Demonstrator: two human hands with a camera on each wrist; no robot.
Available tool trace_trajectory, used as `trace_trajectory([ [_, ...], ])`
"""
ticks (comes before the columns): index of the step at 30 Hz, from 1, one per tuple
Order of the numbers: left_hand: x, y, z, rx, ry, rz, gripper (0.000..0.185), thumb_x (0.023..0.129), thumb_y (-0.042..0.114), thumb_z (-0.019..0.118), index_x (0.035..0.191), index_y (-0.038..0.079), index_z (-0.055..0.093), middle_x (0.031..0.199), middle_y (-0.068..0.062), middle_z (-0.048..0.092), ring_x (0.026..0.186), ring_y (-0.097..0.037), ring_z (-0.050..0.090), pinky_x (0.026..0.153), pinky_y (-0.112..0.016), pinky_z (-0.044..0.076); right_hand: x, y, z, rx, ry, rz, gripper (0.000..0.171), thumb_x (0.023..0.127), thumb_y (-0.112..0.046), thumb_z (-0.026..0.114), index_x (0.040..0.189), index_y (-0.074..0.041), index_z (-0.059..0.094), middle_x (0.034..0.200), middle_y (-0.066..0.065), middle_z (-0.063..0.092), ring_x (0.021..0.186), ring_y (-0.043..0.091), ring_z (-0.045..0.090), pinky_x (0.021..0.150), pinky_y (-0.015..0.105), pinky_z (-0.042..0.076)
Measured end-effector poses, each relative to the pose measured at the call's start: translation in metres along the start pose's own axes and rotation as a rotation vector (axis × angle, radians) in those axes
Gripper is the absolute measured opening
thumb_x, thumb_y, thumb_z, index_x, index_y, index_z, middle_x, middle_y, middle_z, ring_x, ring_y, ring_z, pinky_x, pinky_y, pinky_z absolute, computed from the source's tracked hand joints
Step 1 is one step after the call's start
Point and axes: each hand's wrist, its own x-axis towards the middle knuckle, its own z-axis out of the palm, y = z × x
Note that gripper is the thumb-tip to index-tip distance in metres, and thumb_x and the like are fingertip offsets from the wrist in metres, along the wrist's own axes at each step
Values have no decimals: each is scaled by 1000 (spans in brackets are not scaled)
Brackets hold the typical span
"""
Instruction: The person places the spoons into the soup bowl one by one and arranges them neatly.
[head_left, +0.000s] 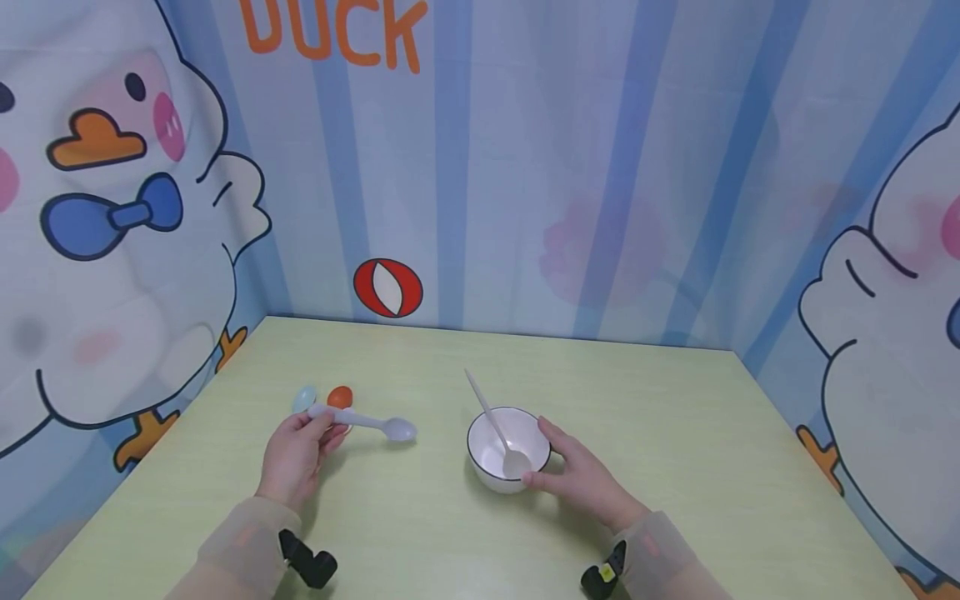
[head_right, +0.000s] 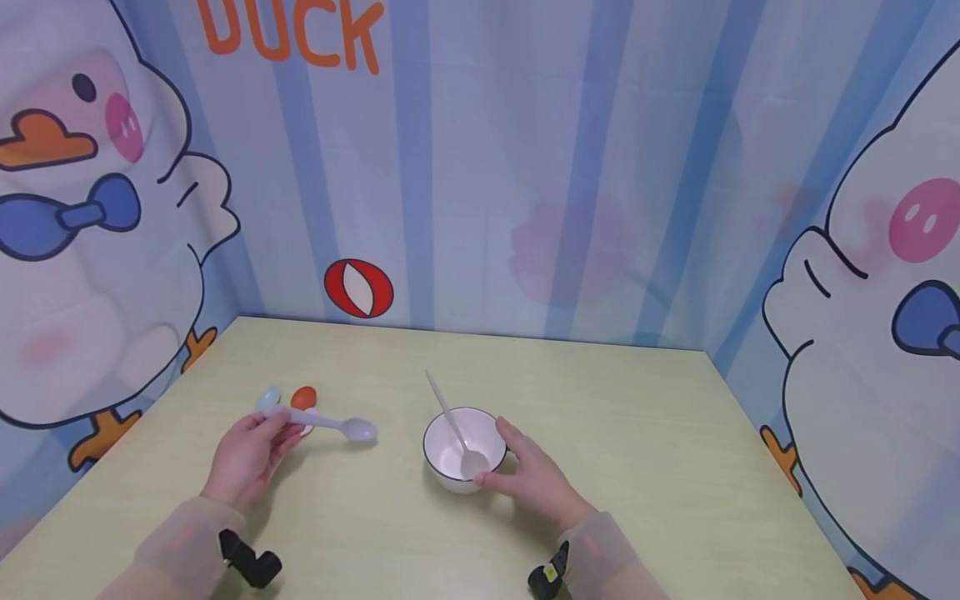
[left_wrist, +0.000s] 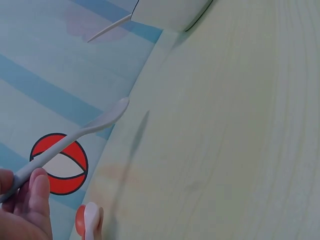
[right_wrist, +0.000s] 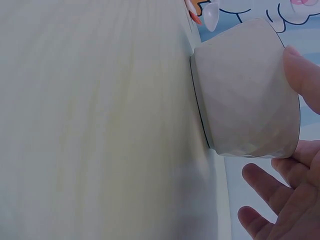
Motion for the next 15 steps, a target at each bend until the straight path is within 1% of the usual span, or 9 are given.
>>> trace_trajectory([
  [7,-1,4,4,26,4,-8,50,96,29,59,135,2,43,115,-10,60,97,-15,67,85,-25,51,0,0,0,2,-2,-3,93,78,-37,79,151,-8,28,156,10,26,140,34,28,112,57,18],
  [12,-3,8,8,49,-19,-1,51,96,29,59,136,2,42,118,-11,59,99,-16,66,85,-25,51,0,0,0,7,-2,1,94,78,-37,79,151,-8,28,156,10,25,140,35,28,112,57,18],
  [15,-4,10,12,38,-25,-2,51,95,30,61,134,2,44,113,-10,61,98,-17,66,85,-25,52,0,0,0,9,-3,3,93,79,-35,79,151,-8,28,156,9,26,140,34,28,112,57,18],
])
